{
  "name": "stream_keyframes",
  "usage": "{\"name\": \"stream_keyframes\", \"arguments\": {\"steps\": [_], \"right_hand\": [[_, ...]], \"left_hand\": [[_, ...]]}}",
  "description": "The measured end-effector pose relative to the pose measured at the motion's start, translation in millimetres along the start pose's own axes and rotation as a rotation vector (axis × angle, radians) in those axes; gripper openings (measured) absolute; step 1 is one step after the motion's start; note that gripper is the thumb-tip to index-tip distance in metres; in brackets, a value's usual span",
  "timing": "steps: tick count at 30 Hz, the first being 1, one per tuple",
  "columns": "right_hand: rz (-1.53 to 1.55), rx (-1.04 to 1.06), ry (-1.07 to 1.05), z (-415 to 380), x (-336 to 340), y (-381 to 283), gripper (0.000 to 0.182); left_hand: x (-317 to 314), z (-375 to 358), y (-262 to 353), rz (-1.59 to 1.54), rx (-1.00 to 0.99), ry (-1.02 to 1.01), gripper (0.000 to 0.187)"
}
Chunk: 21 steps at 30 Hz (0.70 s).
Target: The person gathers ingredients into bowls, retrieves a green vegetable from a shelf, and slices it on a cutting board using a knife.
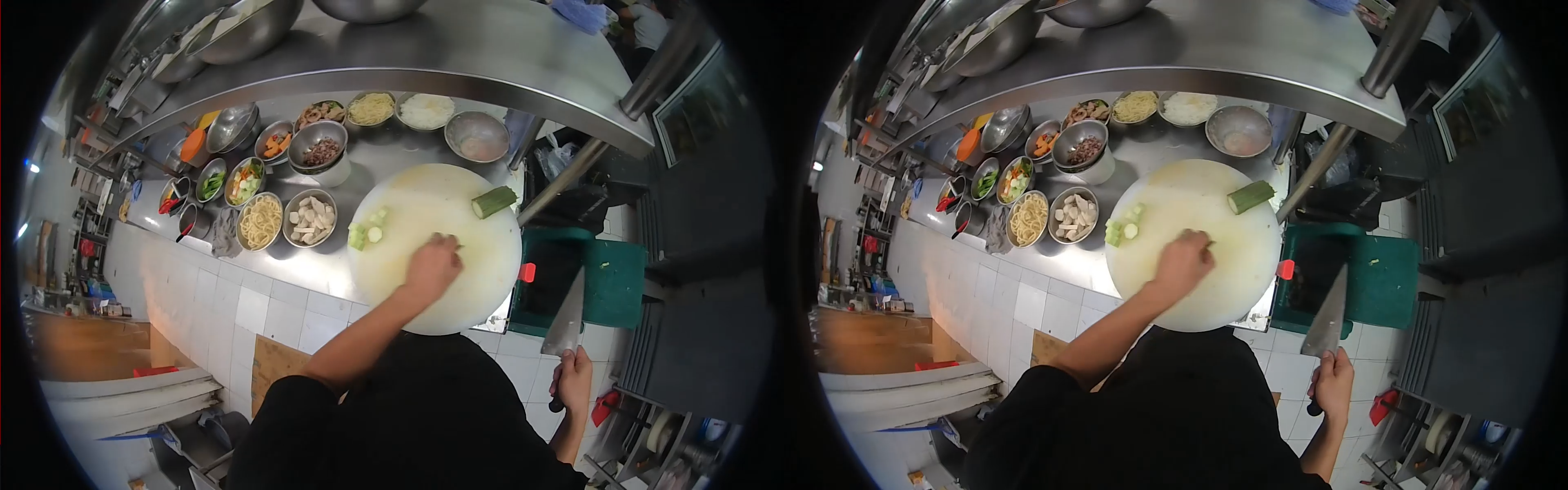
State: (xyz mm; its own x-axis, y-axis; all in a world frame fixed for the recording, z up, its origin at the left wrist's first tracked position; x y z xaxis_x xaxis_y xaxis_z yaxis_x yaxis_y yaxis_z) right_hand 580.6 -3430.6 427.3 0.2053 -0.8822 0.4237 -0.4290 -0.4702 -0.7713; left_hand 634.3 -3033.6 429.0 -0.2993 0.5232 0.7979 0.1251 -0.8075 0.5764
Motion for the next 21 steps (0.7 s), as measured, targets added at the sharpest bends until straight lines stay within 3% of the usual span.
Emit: {"name": "stream_keyframes", "arguments": {"steps": [4,9,12,16,20,21], "right_hand": [[0.041,0.002,-0.284,-15,-37,-26,0.022],[-0.009,-0.092,-0.623,1,-112,-54,0.025],[0.053,-0.154,-0.67,15,-159,-59,0.026],[-0.165,-0.028,-0.763,8,-213,-80,0.026],[-0.048,-0.044,-0.705,-3,-189,-89,0.024],[-0.021,-0.027,-0.605,-9,-164,-92,0.023]], "left_hand": [[41,-10,-54,0.026,0.199,-0.113,0.035],[39,-25,-44,-0.102,0.13,-0.013,0.04],[29,-30,-40,-0.128,0.103,0.007,0.039],[22,-35,-34,-0.144,0.131,0.061,0.034],[19,-31,1,-0.332,0.118,0.14,0.032],[19,-27,29,-0.335,-0.007,0.182,0.032]]}}
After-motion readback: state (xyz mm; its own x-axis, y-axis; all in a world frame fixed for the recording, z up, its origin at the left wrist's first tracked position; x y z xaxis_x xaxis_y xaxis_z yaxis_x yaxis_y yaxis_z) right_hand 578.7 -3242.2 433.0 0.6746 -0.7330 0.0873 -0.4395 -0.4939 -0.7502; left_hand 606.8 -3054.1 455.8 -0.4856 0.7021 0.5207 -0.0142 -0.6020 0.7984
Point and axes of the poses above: each hand's wrist, its own z-axis towards the middle knuckle, its own x-axis out of the back of the hand, y = z × x, the point moved 9 cm from there along z, towards the middle knuckle, and after that the axes turned 4 degrees about y, right-handed, at the moved point
